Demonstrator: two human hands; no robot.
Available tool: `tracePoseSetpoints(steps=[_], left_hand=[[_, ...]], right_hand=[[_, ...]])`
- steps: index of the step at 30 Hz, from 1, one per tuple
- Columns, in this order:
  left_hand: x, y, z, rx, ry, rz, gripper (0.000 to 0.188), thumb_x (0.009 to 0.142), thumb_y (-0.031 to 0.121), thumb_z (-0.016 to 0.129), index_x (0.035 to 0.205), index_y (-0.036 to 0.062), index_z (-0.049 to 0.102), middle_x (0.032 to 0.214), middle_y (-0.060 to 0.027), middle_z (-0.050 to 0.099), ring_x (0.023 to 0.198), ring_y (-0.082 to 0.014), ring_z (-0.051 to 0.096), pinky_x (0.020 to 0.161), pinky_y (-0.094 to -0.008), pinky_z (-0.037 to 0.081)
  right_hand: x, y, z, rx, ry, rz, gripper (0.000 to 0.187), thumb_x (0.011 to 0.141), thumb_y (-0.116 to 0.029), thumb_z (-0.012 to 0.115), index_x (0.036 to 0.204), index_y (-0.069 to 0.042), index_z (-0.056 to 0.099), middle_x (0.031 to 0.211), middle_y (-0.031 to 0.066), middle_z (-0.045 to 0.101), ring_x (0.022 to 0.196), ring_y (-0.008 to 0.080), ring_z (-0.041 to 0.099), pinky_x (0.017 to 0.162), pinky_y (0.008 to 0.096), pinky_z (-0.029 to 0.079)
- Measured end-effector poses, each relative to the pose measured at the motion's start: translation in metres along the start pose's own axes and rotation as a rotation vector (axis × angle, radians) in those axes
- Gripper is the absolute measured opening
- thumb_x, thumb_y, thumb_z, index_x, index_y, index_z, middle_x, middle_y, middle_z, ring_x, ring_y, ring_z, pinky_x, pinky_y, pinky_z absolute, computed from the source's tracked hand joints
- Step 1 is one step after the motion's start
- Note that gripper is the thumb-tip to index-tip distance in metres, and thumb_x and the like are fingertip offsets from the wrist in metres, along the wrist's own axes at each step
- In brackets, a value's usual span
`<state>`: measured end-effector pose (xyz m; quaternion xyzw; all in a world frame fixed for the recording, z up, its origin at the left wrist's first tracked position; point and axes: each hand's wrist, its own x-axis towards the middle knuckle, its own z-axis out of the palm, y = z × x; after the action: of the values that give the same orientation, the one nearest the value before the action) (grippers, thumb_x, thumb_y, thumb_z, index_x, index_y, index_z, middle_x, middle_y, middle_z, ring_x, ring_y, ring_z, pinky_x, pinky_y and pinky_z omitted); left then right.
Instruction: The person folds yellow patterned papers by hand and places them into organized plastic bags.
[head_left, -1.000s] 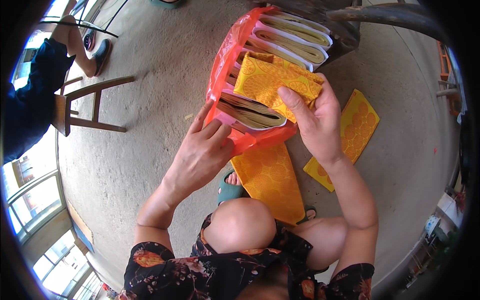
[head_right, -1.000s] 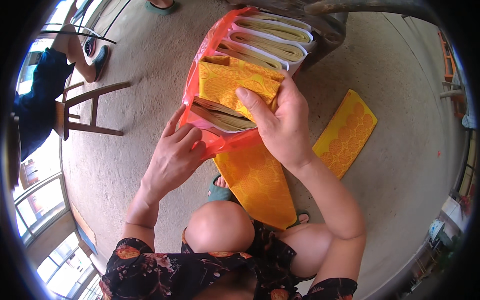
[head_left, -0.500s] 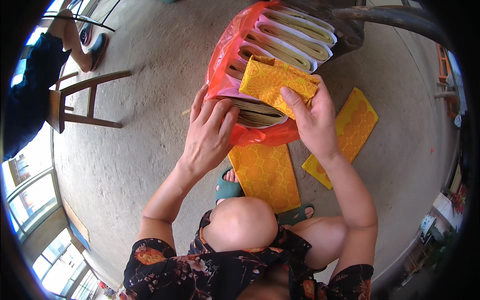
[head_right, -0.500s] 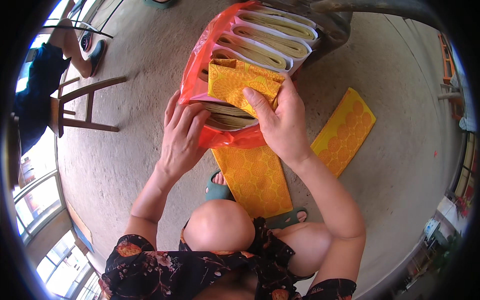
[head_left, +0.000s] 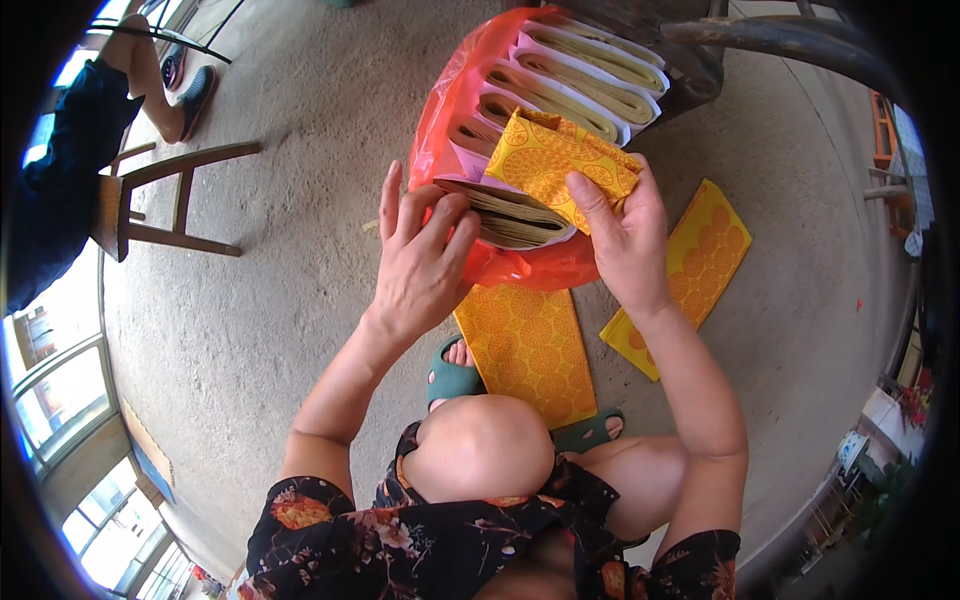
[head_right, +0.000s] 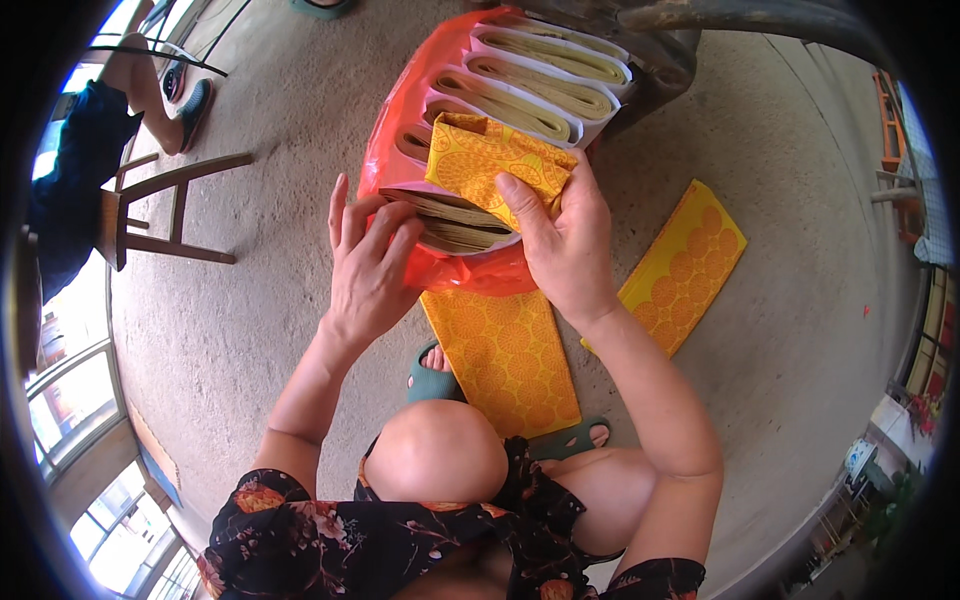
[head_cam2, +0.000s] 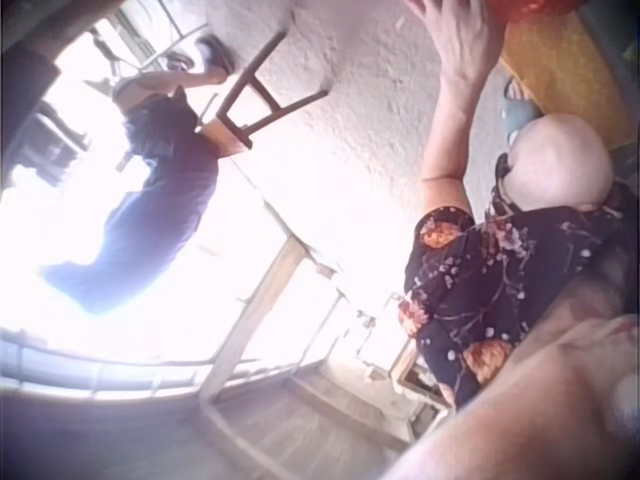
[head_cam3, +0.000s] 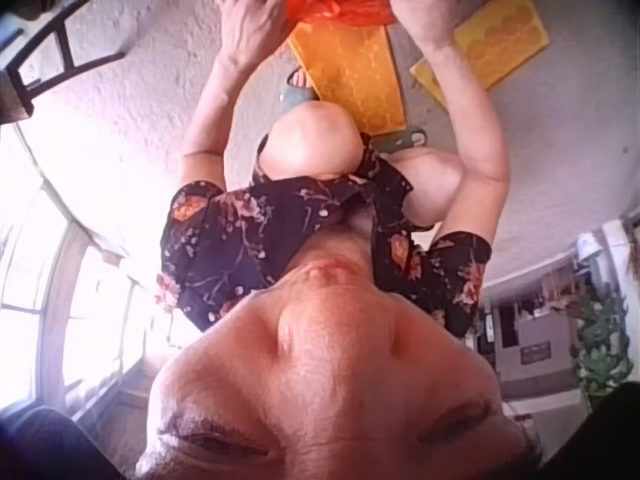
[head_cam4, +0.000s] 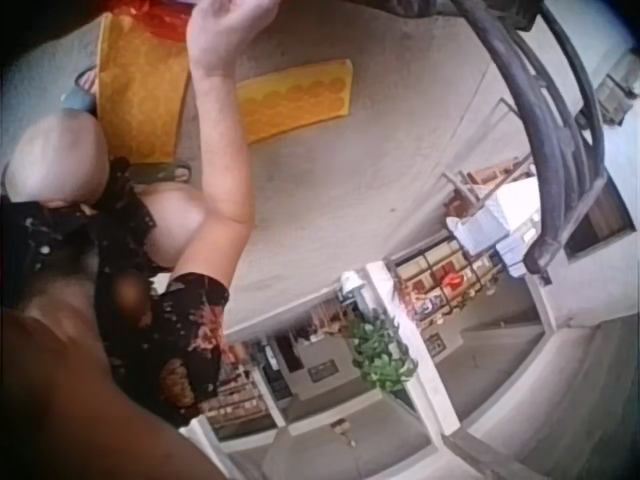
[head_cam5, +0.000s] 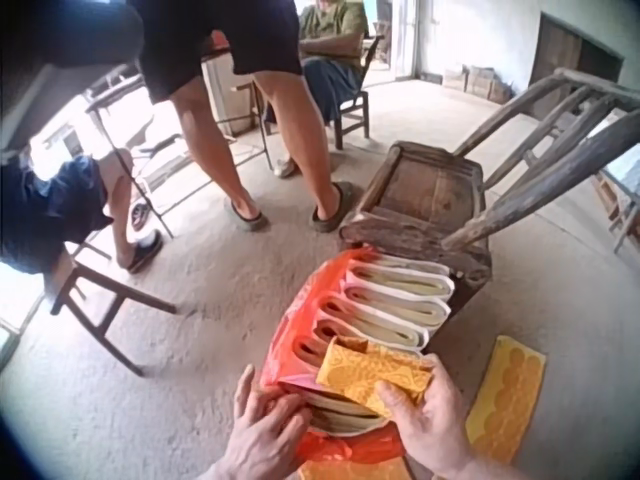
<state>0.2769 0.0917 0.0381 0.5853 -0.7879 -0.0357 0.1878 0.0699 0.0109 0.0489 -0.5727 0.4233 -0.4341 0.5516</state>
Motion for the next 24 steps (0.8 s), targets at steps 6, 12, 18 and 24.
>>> tracePoseSetpoints(steps=[6, 12, 18, 24], left_hand=[[0.006, 0.000, -0.001, -0.021, 0.002, 0.010, 0.049, 0.063, 0.010, 0.075, 0.110, 0.0056, 0.061, 0.124, -0.0073, 0.056, 0.134, -0.0330, 0.039, 0.119, -0.0645, 0.012], [0.006, -0.007, 0.007, -0.162, 0.005, -0.054, 0.067, 0.063, 0.017, 0.082, 0.124, 0.0077, 0.055, 0.125, -0.0069, 0.058, 0.139, -0.0366, 0.034, 0.118, -0.0624, 0.012], [0.014, -0.004, 0.006, -0.198, -0.007, -0.107, 0.069, 0.060, 0.008, 0.080, 0.123, 0.0088, 0.054, 0.125, -0.0086, 0.055, 0.139, -0.0380, 0.032, 0.119, -0.0626, 0.010], [0.012, -0.008, 0.006, -0.215, 0.016, -0.052, 0.060, 0.060, 0.007, 0.079, 0.116, 0.0117, 0.060, 0.125, -0.0102, 0.053, 0.140, -0.0400, 0.029, 0.119, -0.0636, 0.009]], right_hand=[[-0.006, -0.013, 0.007, 0.119, 0.003, -0.029, 0.023, 0.098, -0.012, 0.063, 0.114, 0.002, 0.054, 0.110, 0.0087, 0.065, 0.103, 0.0108, 0.061, 0.089, 0.0282, 0.050], [-0.005, -0.016, 0.010, 0.010, -0.010, -0.145, 0.023, 0.097, -0.012, 0.064, 0.113, 0.002, 0.055, 0.106, 0.0087, 0.068, 0.095, 0.0112, 0.064, 0.084, 0.0272, 0.053], [-0.002, -0.014, 0.009, -0.023, -0.009, -0.107, 0.025, 0.097, -0.014, 0.064, 0.114, 0.002, 0.055, 0.107, 0.0087, 0.068, 0.097, 0.0117, 0.064, 0.086, 0.0283, 0.053], [-0.001, -0.019, 0.007, -0.041, -0.021, -0.103, 0.022, 0.097, -0.013, 0.065, 0.111, 0.001, 0.056, 0.107, 0.0101, 0.069, 0.098, 0.0120, 0.065, 0.083, 0.0286, 0.053]])
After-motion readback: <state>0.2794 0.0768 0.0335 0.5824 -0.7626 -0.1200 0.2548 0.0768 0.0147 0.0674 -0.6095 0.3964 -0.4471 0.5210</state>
